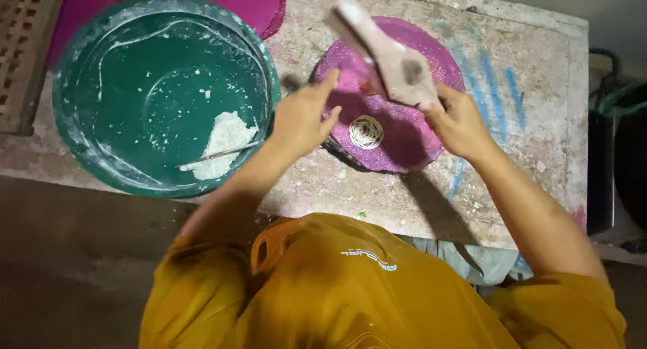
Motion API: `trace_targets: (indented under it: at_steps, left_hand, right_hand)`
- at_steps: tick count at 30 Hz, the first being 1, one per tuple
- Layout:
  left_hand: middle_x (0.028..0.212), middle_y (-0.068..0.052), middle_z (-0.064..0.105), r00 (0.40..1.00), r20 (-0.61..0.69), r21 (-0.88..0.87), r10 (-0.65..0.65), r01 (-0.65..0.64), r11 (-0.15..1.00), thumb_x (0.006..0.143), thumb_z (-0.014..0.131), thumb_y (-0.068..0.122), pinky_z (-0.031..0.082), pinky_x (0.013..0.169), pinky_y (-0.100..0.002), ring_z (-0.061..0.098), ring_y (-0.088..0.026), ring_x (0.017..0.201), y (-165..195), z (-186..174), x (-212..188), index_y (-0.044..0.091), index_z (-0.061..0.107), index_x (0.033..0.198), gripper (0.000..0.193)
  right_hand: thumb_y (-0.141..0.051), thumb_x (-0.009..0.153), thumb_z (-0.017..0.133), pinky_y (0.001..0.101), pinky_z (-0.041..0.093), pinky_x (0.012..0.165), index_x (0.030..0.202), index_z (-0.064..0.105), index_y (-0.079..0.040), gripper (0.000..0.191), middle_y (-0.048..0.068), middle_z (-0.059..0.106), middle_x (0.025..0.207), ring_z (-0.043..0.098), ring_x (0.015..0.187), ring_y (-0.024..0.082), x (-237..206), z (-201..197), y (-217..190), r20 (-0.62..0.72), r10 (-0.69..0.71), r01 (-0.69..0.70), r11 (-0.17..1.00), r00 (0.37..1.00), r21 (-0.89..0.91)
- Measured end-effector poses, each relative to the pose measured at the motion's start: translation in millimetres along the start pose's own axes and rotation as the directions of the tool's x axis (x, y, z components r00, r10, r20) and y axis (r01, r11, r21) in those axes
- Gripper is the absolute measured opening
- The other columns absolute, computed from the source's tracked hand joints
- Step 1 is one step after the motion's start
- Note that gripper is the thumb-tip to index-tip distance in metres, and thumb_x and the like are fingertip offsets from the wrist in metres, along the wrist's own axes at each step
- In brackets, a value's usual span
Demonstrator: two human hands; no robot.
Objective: The person loads white dough into a handheld extruder and squeezes it in circular motions to form spiral noodle nests on round pink boards. They fill boards with several nests, move completed boards aside, and continue extruding nests onto new boards.
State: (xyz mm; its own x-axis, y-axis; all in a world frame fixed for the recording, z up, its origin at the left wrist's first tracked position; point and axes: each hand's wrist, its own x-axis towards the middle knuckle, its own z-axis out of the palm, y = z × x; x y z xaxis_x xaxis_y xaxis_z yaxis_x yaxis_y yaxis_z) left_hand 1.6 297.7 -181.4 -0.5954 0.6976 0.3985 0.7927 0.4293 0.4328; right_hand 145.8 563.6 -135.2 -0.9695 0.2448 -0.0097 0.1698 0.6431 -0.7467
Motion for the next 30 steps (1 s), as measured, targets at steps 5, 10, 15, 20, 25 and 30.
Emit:
trace_targets:
  at_steps: [5, 10, 15, 20, 25, 30]
  left_hand:
    - [0.086, -0.015, 0.071, 0.923, 0.001, -0.220, 0.385, -0.375, 0.900, 0.090, 0.069, 0.032, 0.054, 0.066, -0.047, 0.069, -0.035, 0.073, 11.8, -109.4, 11.8, 0.015, 0.046, 0.142, 0.060]
    - [0.088, -0.014, 0.072, 0.799, 0.342, -0.463, 0.495, -0.315, 0.828, 0.085, 0.070, 0.031, 0.055, 0.068, -0.046, 0.071, -0.034, 0.076, -2.5, -216.5, -39.4, 0.014, 0.051, 0.137, 0.058]
    - [0.090, -0.014, 0.073, 0.754, 0.547, -0.431, 0.363, -0.119, 0.895, 0.081, 0.071, 0.030, 0.056, 0.070, -0.046, 0.072, -0.034, 0.078, -43.7, -265.7, -91.3, 0.014, 0.056, 0.132, 0.056]
    - [0.092, -0.013, 0.074, 0.780, 0.592, -0.349, 0.203, 0.022, 0.937, 0.077, 0.073, 0.028, 0.057, 0.072, -0.045, 0.073, -0.033, 0.081, -117.9, -297.4, -148.3, 0.013, 0.061, 0.127, 0.053]
    - [0.109, -0.015, 0.072, 0.842, 0.539, -0.590, 0.013, 0.366, 0.720, 0.082, 0.071, 0.022, 0.059, 0.082, -0.042, 0.072, -0.029, 0.093, -258.5, -328.0, -198.7, 0.006, 0.060, 0.131, 0.053]
    - [0.124, -0.017, 0.070, 0.730, 0.677, -0.718, -0.092, 0.683, 0.134, 0.089, 0.069, 0.014, 0.059, 0.091, -0.039, 0.069, -0.024, 0.109, -389.1, -316.9, -249.2, -0.004, 0.063, 0.129, 0.044]
  right_hand:
    - [-0.063, 0.087, 0.073, 0.0316, 0.047, 0.059, 0.110, 0.066, 0.000, 0.067, 0.007, 0.065, 0.077, 0.060, 0.066, 0.019, -1.0, 11.7, -124.9, 0.149, -0.549, 0.569, 0.803, 0.822, -0.176]
    - [-0.084, 0.072, 0.069, 0.0413, 0.043, 0.053, 0.103, 0.067, 0.001, 0.090, 0.010, 0.055, 0.066, 0.055, 0.059, 0.029, 38.9, 29.3, -235.3, 0.303, -0.913, 0.931, 0.172, 0.273, -0.321]
    - [-0.058, 0.092, 0.059, 0.0472, 0.047, 0.061, 0.092, 0.063, -0.007, 0.052, 0.012, 0.062, 0.074, 0.064, 0.070, 0.037, 54.5, 107.9, -273.3, 0.706, -0.678, 0.793, 0.539, 0.206, 0.286]
    - [-0.049, 0.107, 0.049, 0.0458, 0.051, 0.067, 0.097, 0.064, -0.001, 0.051, 0.014, 0.065, 0.080, 0.070, 0.076, 0.035, 59.6, 184.5, -285.4, 0.754, -0.630, 0.391, 0.752, 0.188, 0.531]
    - [-0.050, 0.098, 0.055, 0.0420, 0.051, 0.060, 0.088, 0.064, -0.003, 0.048, 0.009, 0.065, 0.074, 0.069, 0.068, 0.025, 100.3, 207.7, -288.9, 0.618, -0.726, 0.539, 0.664, 0.302, 0.518]
    - [-0.047, 0.095, 0.070, 0.0340, 0.045, 0.052, 0.091, 0.070, -0.017, 0.030, 0.005, 0.065, 0.076, 0.059, 0.063, 0.016, 168.8, 240.1, -297.8, 0.663, -0.678, 0.904, 0.005, 0.317, -0.427]
